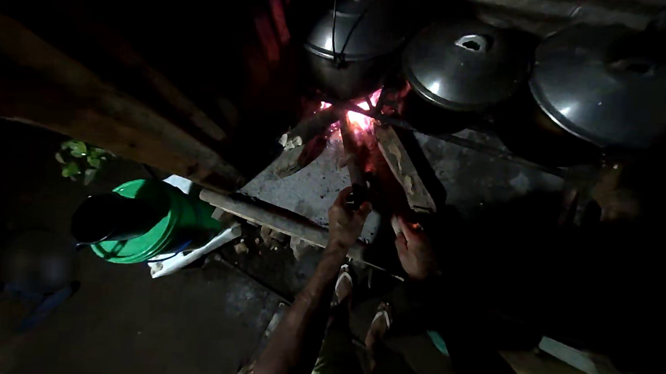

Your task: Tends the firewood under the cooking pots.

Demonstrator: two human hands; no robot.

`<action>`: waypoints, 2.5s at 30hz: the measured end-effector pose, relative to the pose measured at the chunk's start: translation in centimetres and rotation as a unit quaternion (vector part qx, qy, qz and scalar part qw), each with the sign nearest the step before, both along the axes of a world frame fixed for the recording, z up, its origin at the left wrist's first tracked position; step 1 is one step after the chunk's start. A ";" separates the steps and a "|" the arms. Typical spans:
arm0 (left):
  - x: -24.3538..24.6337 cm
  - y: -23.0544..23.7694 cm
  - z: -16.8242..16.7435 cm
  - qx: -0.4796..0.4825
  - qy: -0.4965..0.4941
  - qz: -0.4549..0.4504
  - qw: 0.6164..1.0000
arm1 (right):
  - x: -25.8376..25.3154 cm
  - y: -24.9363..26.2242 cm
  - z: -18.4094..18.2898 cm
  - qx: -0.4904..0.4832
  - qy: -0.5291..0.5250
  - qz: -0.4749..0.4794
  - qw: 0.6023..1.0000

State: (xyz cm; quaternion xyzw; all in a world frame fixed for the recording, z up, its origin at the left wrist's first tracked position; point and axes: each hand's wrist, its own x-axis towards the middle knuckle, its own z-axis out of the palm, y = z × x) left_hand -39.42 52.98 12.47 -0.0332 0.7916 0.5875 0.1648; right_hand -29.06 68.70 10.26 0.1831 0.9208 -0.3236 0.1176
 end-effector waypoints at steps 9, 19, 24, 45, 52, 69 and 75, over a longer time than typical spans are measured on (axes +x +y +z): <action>0.4 0.4 0.1 0.002 0.003 0.000 1.000 | 5.2 0.4 -4.0 -0.060 0.217 -0.079 0.971; 0.1 -0.1 1.0 0.021 -0.011 0.009 1.000 | 5.4 4.1 -1.5 -0.091 0.075 0.019 0.993; 0.3 0.3 0.1 0.032 -0.009 0.006 0.999 | 0.3 1.0 0.0 -0.199 -0.041 -0.083 0.976; 0.4 2.1 -6.0 -0.138 0.040 -0.037 0.989 | -0.7 0.2 0.0 -0.094 0.104 -0.068 0.988; 0.6 2.1 -6.4 -0.138 0.078 -0.036 0.987 | -6.0 -0.5 -1.1 -0.102 0.083 -0.045 0.990; 0.2 0.9 -7.5 -0.092 0.068 -0.002 0.993 | -14.9 -2.7 -1.5 -0.098 0.063 -0.067 0.991; -0.2 -0.1 -7.2 -0.085 0.067 -0.031 0.994 | -16.2 -3.0 -3.4 -0.070 0.084 -0.065 0.992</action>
